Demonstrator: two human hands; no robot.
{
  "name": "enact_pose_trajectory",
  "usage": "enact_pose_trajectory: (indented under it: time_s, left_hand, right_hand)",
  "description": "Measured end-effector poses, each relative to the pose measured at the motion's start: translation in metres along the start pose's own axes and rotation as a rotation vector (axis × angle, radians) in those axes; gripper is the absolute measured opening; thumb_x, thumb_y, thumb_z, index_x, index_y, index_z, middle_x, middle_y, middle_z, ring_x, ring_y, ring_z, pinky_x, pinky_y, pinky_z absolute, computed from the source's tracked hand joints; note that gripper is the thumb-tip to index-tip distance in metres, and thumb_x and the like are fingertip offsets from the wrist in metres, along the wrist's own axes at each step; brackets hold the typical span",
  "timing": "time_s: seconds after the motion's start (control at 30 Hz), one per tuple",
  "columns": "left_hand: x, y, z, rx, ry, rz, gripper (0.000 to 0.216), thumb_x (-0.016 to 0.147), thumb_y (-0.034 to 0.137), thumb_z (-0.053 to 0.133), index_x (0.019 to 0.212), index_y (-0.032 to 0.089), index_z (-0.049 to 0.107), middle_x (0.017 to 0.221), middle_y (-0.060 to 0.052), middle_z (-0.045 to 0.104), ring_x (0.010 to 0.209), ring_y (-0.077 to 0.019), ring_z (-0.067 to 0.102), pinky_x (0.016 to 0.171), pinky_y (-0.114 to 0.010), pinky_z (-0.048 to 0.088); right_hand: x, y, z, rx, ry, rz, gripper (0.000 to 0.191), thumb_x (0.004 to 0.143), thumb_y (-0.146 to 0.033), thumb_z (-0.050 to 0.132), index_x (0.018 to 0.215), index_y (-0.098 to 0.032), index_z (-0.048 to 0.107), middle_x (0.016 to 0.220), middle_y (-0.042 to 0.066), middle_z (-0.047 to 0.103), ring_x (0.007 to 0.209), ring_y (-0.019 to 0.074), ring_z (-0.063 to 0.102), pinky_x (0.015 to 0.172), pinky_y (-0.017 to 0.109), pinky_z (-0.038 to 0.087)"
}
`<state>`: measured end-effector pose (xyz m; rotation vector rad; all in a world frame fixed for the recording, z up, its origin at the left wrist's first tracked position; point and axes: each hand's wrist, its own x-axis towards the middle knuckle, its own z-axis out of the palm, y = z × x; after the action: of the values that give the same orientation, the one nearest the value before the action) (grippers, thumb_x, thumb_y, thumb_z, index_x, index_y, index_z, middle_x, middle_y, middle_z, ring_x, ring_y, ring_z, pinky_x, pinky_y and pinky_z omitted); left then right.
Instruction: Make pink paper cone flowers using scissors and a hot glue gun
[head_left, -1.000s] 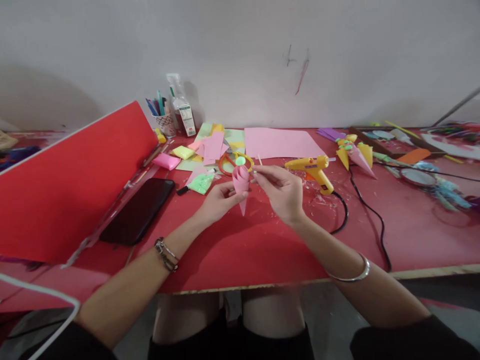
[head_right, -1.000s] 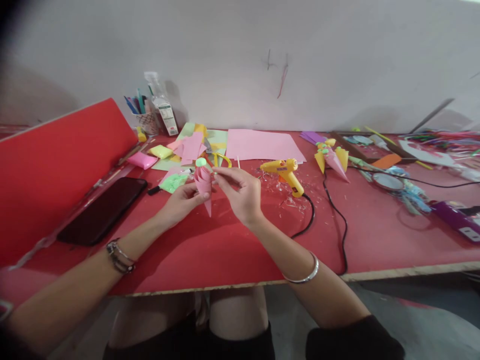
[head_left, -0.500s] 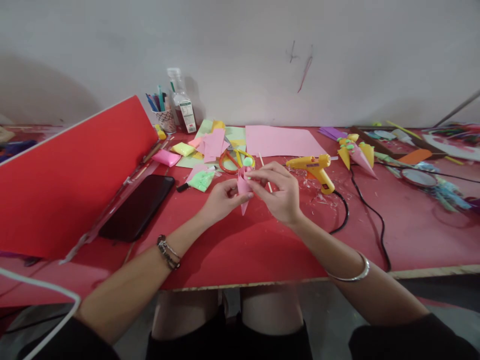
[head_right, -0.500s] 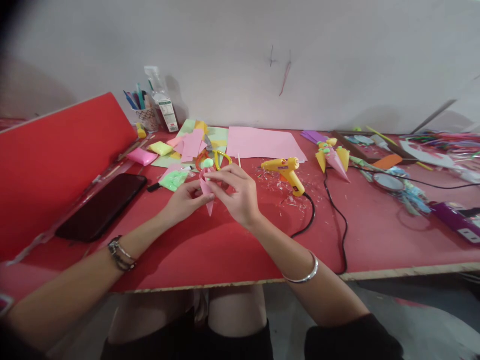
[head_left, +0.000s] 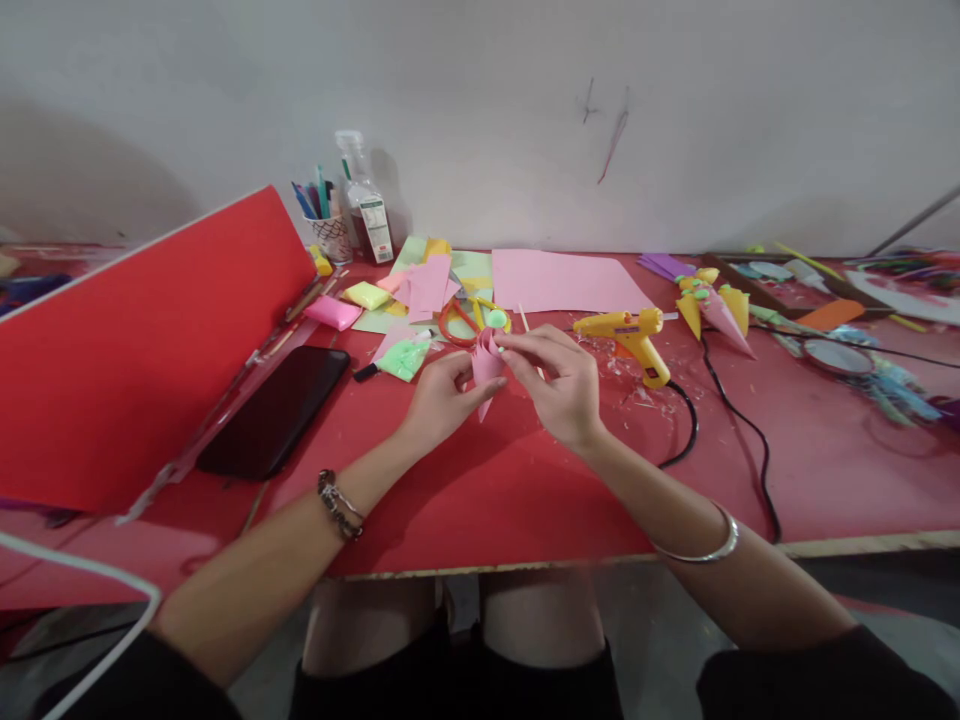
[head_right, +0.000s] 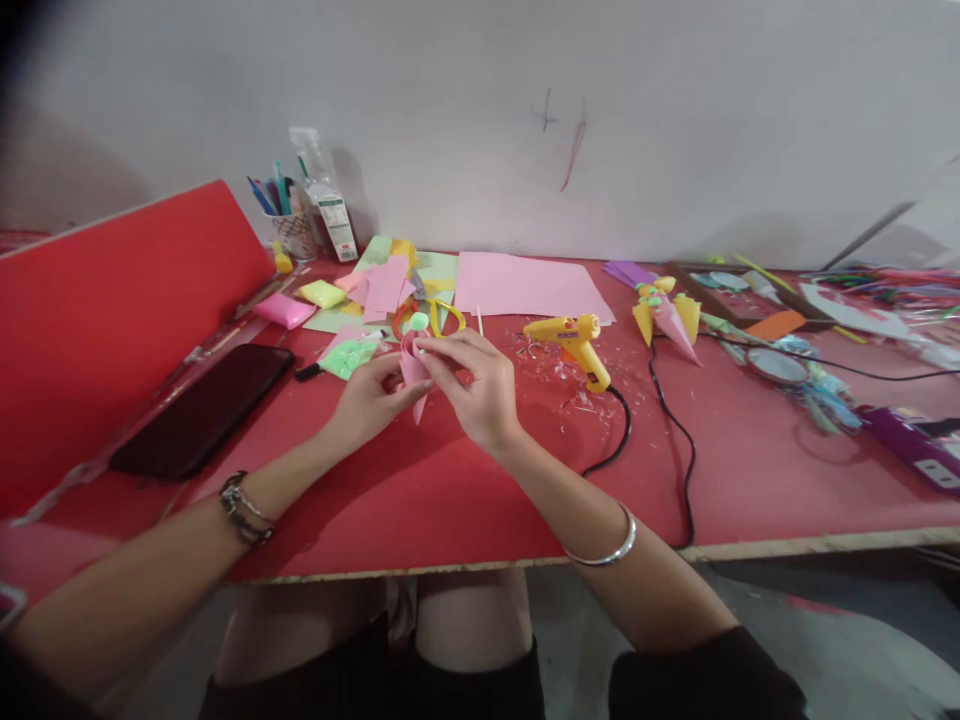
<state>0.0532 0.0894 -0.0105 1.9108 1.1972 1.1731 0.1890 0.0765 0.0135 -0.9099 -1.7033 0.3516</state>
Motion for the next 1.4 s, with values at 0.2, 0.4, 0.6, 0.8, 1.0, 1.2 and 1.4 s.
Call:
enact_pose_trajectory:
  time_s: [0.2, 0.4, 0.6, 0.8, 1.0, 1.2, 1.4]
  left_hand:
    - [-0.0001, -0.0004, -0.0004, 0.087, 0.079, 0.058, 0.027, 0.069, 0.034, 0.057, 0.053, 0.016, 0.046, 0.051, 0.005, 0.034, 0.05, -0.0091, 0.029, 0.048, -0.024, 0.023]
    - [-0.001, 0.0006, -0.0018, 0.203, 0.087, 0.114, 0.024, 0.071, 0.031, 0.058, 0.056, 0.016, 0.046, 0.053, 0.004, 0.037, 0.053, -0.0098, 0.033, 0.05, -0.023, 0.025]
    - [-0.0029, 0.0029, -0.0041, 0.339, 0.124, 0.149, 0.029, 0.073, 0.036, 0.056, 0.056, 0.017, 0.044, 0.059, 0.002, 0.042, 0.056, -0.0108, 0.036, 0.05, -0.024, 0.025]
    - [-0.0039, 0.0025, -0.0042, 0.368, 0.127, 0.157, 0.03, 0.074, 0.038, 0.055, 0.057, 0.017, 0.043, 0.061, 0.001, 0.043, 0.056, -0.0109, 0.037, 0.049, -0.023, 0.025]
    - [-0.0034, 0.0037, -0.0054, 0.336, 0.132, 0.175, 0.031, 0.075, 0.041, 0.053, 0.058, 0.017, 0.044, 0.06, 0.001, 0.043, 0.057, -0.0116, 0.038, 0.049, -0.023, 0.026]
    - [-0.0022, 0.0044, -0.0051, 0.245, 0.129, 0.173, 0.029, 0.072, 0.034, 0.058, 0.053, 0.017, 0.043, 0.058, 0.002, 0.042, 0.059, -0.012, 0.038, 0.053, -0.024, 0.029]
    - [0.0027, 0.001, -0.0059, -0.038, -0.013, 0.068, 0.025, 0.071, 0.036, 0.055, 0.056, 0.017, 0.054, 0.064, -0.001, 0.051, 0.067, -0.0137, 0.046, 0.063, -0.027, 0.037]
  right_hand:
    - [0.0001, -0.0007, 0.0004, -0.018, 0.01, 0.044, 0.017, 0.076, -0.018, 0.053, 0.079, -0.026, 0.067, 0.072, -0.001, 0.062, 0.065, 0.011, 0.054, 0.058, 0.026, 0.044]
    - [0.0003, 0.0009, 0.0006, 0.018, 0.0, 0.061, 0.014, 0.074, -0.019, 0.055, 0.077, -0.026, 0.066, 0.072, -0.001, 0.061, 0.065, 0.0111, 0.054, 0.059, 0.027, 0.044]
    - [0.0007, 0.0005, 0.0004, 0.012, -0.002, 0.059, 0.009, 0.073, -0.02, 0.056, 0.074, -0.024, 0.064, 0.07, -0.002, 0.061, 0.063, 0.0102, 0.052, 0.057, 0.025, 0.042]
    - [0.001, -0.0016, 0.0, 0.018, 0.005, 0.054, 0.008, 0.073, -0.02, 0.057, 0.071, -0.023, 0.063, 0.068, -0.002, 0.06, 0.059, 0.0091, 0.05, 0.057, 0.025, 0.041]
    - [0.001, -0.0005, 0.0003, 0.043, -0.006, 0.044, 0.006, 0.073, -0.022, 0.056, 0.073, -0.022, 0.062, 0.065, -0.002, 0.057, 0.057, 0.008, 0.048, 0.051, 0.023, 0.04]
    - [0.0001, -0.0009, 0.0009, 0.108, -0.025, 0.059, 0.002, 0.073, -0.023, 0.056, 0.073, -0.021, 0.057, 0.062, -0.003, 0.053, 0.054, 0.0073, 0.046, 0.049, 0.022, 0.039]
    - [0.0015, 0.0006, 0.0006, 0.178, 0.108, 0.153, 0.006, 0.078, -0.025, 0.048, 0.08, -0.021, 0.052, 0.062, -0.004, 0.049, 0.05, 0.006, 0.044, 0.045, 0.02, 0.038]
